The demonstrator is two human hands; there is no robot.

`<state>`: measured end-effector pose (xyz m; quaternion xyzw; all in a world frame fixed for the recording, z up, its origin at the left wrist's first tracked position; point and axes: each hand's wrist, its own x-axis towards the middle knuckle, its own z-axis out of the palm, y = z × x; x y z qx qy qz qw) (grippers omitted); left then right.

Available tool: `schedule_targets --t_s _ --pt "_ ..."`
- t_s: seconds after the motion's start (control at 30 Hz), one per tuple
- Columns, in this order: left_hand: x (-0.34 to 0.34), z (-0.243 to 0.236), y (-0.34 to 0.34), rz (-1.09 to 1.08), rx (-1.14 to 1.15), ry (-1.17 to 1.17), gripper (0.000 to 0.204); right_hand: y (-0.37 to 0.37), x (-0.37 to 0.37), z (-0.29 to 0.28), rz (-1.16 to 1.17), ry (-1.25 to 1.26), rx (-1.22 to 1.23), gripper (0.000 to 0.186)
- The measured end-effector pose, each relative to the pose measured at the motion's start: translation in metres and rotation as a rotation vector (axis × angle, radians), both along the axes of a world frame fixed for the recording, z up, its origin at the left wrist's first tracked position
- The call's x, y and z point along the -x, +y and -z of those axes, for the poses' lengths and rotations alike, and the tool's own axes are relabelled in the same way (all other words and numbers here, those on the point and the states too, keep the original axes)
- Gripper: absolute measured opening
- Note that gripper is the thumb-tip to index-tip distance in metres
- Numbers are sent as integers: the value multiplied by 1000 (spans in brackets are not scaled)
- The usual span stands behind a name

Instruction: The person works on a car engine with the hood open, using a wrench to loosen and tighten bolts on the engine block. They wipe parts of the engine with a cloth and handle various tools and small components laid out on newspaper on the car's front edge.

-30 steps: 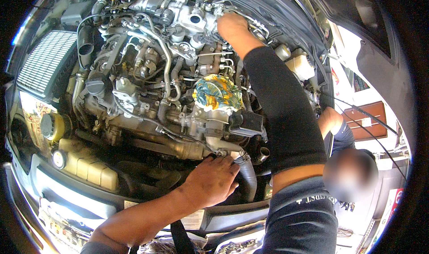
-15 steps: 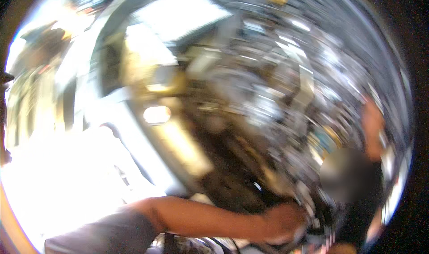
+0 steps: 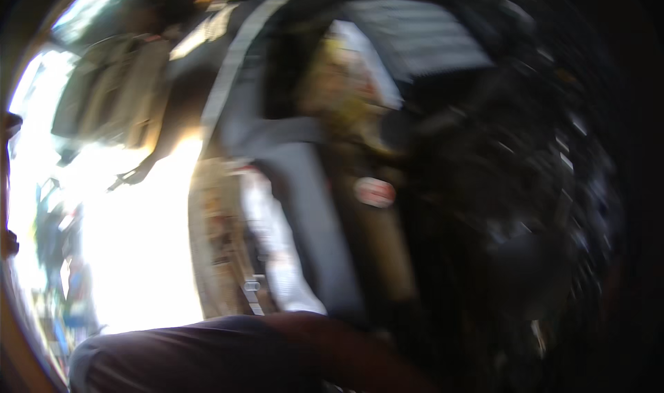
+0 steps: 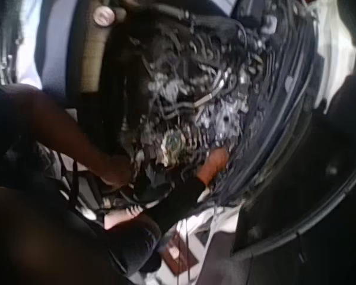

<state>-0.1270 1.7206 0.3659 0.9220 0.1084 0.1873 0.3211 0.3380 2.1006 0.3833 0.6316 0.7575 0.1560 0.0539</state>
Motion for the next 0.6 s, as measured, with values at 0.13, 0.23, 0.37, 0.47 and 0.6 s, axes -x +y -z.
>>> schedule_targets --t_s 0.13,0.23,0.37,0.47,0.6 --pt "6 36 -18 -307 -52 -244 38 13 84 3 40 -285 185 36" --pt "-7 47 -15 -251 183 -49 33 19 132 -3 88 -379 304 35" --pt "1 35 -4 -141 384 -4 32 32 149 -38 171 -361 518 37" --pt "5 28 1 -258 302 -114 26 30 146 -47 174 -304 523 39" --pt "1 38 -5 -278 279 -166 23 25 144 -41 243 -347 432 38"
